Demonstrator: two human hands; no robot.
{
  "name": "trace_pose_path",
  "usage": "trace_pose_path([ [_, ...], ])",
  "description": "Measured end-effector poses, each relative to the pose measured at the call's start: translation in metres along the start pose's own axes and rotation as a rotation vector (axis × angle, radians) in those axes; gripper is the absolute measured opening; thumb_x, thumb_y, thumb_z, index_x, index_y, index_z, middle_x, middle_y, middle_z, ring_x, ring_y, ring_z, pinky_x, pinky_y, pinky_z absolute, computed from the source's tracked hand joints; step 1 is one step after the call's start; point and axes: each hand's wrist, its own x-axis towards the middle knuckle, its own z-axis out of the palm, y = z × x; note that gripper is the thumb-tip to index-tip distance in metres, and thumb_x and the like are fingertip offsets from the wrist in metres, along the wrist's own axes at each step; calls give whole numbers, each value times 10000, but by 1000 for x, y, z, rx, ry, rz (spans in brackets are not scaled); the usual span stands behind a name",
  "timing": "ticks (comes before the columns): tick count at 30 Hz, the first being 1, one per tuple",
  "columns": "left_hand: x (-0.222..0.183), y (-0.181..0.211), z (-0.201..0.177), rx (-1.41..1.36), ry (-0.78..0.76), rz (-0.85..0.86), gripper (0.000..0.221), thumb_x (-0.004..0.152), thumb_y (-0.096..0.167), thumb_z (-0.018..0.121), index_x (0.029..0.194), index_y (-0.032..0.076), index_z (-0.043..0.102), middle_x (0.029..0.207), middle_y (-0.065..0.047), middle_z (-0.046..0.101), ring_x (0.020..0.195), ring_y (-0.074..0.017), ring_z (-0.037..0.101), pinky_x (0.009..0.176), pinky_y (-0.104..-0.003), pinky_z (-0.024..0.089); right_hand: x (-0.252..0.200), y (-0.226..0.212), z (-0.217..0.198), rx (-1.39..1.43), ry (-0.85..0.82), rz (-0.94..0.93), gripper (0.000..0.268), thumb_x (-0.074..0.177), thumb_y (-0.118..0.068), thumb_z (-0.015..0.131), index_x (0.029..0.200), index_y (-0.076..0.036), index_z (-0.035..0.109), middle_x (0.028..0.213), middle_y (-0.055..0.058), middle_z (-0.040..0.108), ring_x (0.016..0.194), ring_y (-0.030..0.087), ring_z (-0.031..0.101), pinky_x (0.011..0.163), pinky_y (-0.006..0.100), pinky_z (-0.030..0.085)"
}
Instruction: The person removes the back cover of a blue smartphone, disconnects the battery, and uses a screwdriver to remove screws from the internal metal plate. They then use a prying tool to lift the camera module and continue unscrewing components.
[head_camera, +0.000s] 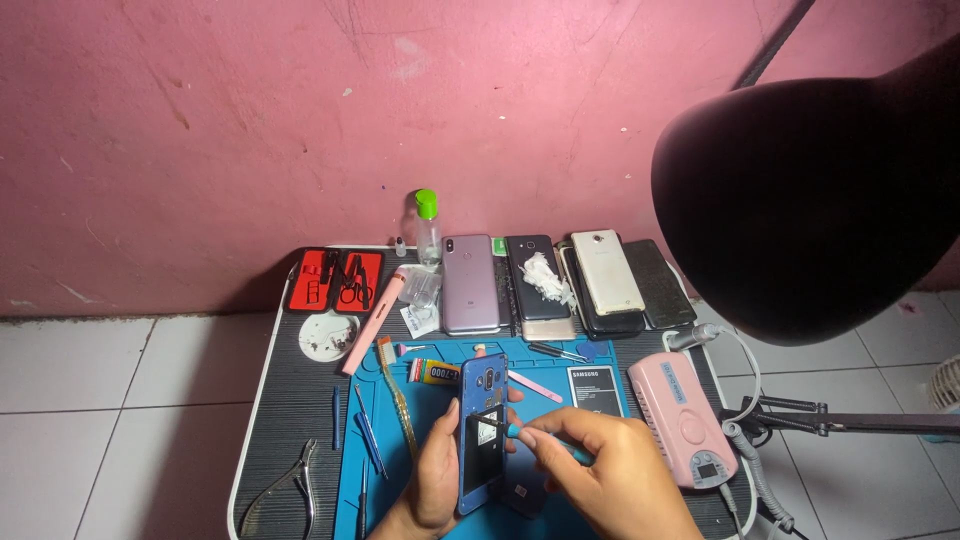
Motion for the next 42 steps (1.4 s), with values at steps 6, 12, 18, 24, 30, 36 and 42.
trace_pose_path([
  [6,-3,1,-2,-140,-64,-106,731,998,532,290,1404,11,603,1034,-147,650,816,-242,632,680,-412,564,1,4,1,119,109,-334,297,698,-333,943,979,-288,857,995,-119,848,874,40,735,664,219,576],
  [12,-2,-3,-7,19,-91,77,663,997,461,298,1355,-14,593,1248,-187,677,1006,-221,640,831,-353,551,-7,-6,0,57,15,20,287,895,-396,730,728,-190,841,568,-61,785,548,49,666,632,205,515],
  [18,-2,-2,-8,-25,-151,-2,696,1008,519,293,1409,28,579,1130,-166,670,934,-243,660,829,-402,561,-7,-6,1,138,65,-107,491,688,-407,893,1154,-272,817,1138,-120,884,942,42,803,846,225,607],
  [24,-1,-7,-13,-15,-162,71,664,1025,482,281,1390,10,572,1212,-175,671,1019,-257,647,865,-416,553,-5,8,8,198,71,-227,215,822,-306,770,973,-204,886,993,-103,919,888,9,818,783,185,593],
  [30,1,-7,-14,47,-205,143,633,1037,473,275,1408,40,551,1334,-157,651,1090,-204,636,878,-362,530,-11,-9,2,150,-13,22,233,885,-350,717,894,-186,883,739,-34,872,544,104,778,643,201,554],
  [36,-1,-4,-11,19,-177,52,683,1023,516,283,1397,27,580,1117,-146,663,898,-212,644,820,-370,548,-6,5,7,233,91,-263,258,781,-223,847,1036,-190,835,1025,-73,874,934,48,794,851,200,595],
  [42,-1,-5,-10,59,-180,153,640,1033,453,261,1419,28,543,1324,-168,655,1075,-215,636,858,-367,536,-7,3,7,233,30,-61,210,853,-275,750,974,-202,906,849,-101,899,564,94,741,622,208,575],
])
